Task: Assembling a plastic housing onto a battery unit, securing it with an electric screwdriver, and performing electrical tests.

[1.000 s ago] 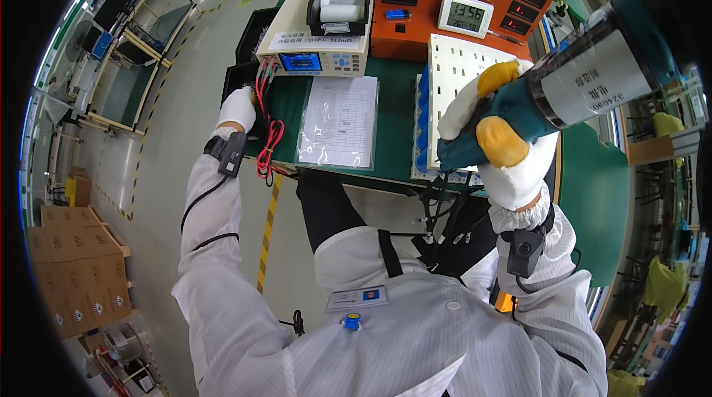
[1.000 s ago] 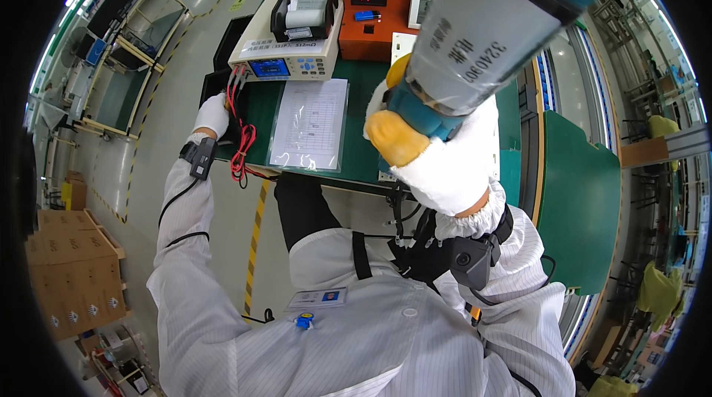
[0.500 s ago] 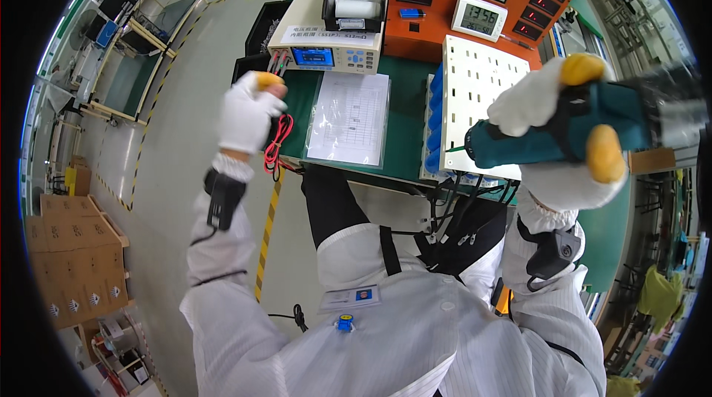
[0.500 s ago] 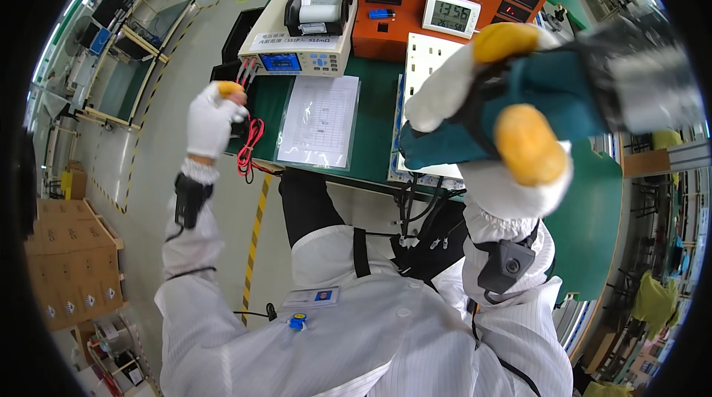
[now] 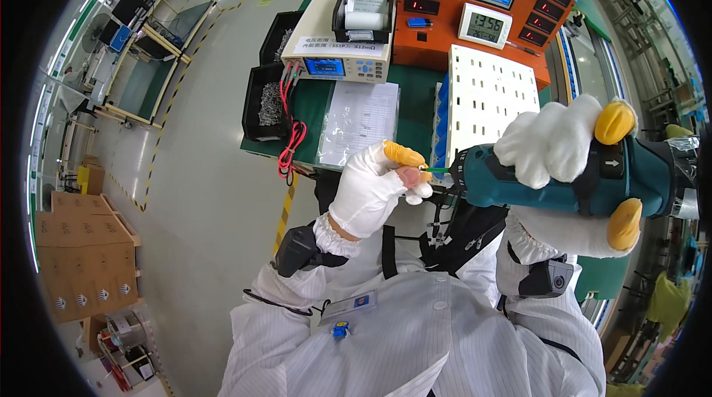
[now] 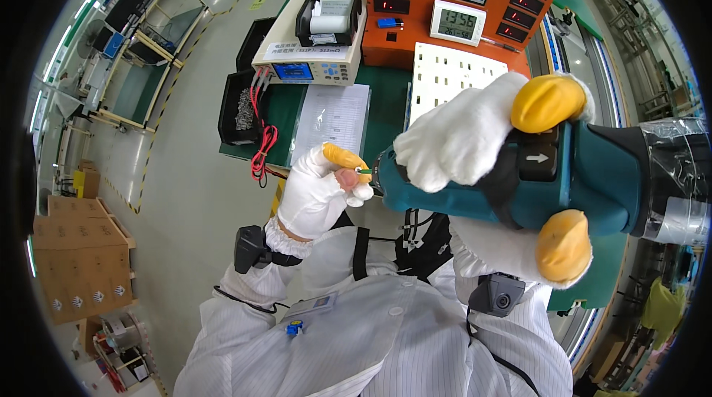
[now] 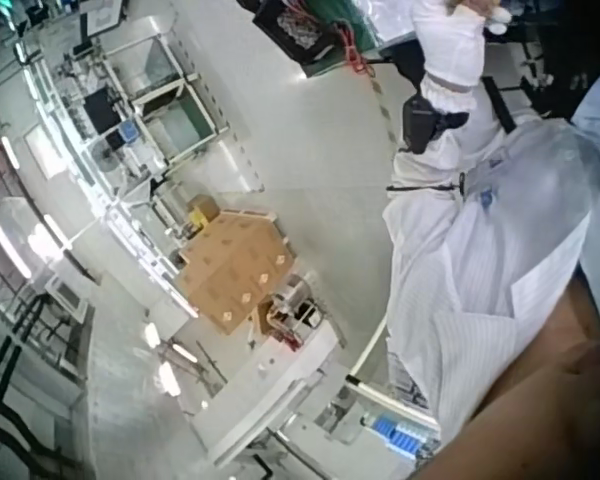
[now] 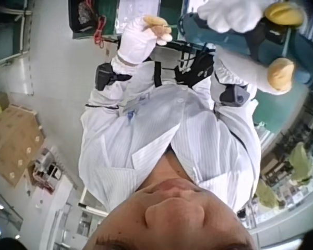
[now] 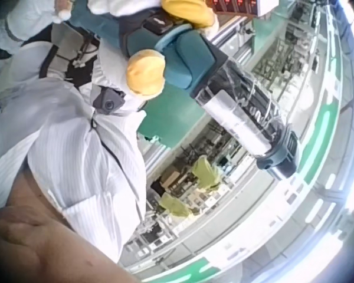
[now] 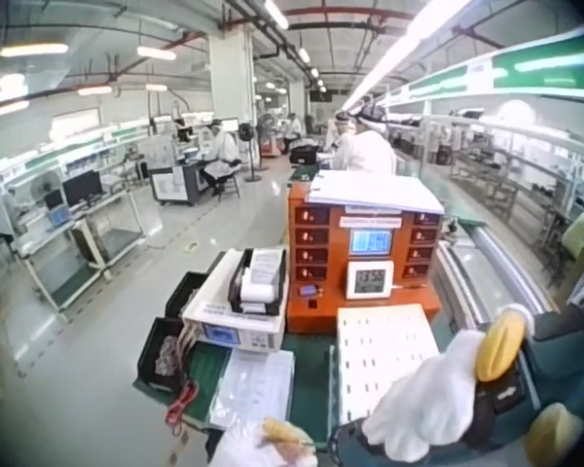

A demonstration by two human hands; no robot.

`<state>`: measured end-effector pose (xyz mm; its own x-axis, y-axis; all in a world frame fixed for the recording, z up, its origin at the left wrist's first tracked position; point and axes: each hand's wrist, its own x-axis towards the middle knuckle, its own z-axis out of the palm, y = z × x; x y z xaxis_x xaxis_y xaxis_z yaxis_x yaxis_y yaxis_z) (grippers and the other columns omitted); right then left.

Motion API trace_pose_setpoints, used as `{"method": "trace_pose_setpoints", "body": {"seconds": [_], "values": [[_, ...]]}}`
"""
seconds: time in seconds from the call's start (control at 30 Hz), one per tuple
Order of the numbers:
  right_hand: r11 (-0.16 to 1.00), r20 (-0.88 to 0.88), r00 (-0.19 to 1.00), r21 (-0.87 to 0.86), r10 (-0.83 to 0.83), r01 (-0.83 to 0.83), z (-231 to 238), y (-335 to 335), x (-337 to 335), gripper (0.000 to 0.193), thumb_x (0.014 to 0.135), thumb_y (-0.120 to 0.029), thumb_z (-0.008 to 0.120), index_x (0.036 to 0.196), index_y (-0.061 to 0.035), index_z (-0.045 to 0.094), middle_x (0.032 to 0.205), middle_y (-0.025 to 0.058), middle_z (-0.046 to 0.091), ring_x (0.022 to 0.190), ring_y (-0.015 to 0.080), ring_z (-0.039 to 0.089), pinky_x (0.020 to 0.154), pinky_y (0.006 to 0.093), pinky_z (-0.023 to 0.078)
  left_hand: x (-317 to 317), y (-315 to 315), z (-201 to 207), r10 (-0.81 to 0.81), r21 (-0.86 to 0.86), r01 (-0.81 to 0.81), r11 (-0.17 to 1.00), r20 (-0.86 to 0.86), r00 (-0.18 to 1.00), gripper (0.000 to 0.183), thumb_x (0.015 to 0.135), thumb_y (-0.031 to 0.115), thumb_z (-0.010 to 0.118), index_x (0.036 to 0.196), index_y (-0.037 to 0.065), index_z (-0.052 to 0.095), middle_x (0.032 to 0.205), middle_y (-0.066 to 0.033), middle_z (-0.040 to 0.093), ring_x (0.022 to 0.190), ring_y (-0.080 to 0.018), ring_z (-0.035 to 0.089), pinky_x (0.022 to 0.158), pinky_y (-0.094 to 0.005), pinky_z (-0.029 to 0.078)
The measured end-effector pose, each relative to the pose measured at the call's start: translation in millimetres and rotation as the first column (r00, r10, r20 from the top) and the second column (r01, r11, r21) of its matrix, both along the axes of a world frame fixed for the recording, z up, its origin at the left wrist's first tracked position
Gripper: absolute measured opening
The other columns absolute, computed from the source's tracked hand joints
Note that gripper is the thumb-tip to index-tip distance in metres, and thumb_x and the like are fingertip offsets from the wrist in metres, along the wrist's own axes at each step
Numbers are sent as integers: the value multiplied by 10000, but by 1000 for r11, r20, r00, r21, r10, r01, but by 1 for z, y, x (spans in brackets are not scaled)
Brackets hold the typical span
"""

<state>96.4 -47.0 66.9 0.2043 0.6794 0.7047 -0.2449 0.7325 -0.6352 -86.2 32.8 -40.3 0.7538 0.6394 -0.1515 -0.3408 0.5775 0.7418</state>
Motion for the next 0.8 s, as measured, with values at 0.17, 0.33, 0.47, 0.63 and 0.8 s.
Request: {"method": "trace_pose_setpoints", "body": {"seconds": [0.17,0.33,0.47,0.63,0.8], "values": [[999,36,999,42,-30,28,0,-2,4,619,687,-566,758,910,-63,476,694,60,542,574,210,538,571,357,478,2,-1,3,-27,-43,29,999,46,999,148,904,4,671,1043,-11,621,885,-152,685,723,-209,684,607,-295,530],[894,279,852,-59,443,-445,22,20,55,513,755,-507,709,826,-19,570,778,143,619,696,302,609,666,415,507,17,-8,5,-182,-187,206,961,139,974,214,905,22,678,1102,-6,602,902,-159,681,718,-207,671,602,-295,527],[775,345,710,-95,614,-625,20,15,85,527,742,-472,737,912,9,604,757,125,611,694,305,627,657,428,519,59,-7,7,-364,-149,365,919,39,931,211,902,10,666,1105,-13,614,897,-148,687,713,-198,676,594,-290,556],[997,-71,994,-1,-78,78,15,-22,105,552,825,-445,590,1195,-38,538,883,113,560,747,275,594,714,461,497,132,11,35,-228,321,289,902,-215,950,149,889,-11,654,1034,-39,627,900,-116,694,740,-166,681,631,-273,549],[997,-87,996,70,-29,35,14,-40,157,612,861,-462,563,1300,-40,508,936,120,558,784,282,597,764,484,497,172,11,45,-191,468,364,805,-377,906,157,897,-21,649,1049,-53,622,918,-92,686,793,-135,670,713,-249,532]]}}
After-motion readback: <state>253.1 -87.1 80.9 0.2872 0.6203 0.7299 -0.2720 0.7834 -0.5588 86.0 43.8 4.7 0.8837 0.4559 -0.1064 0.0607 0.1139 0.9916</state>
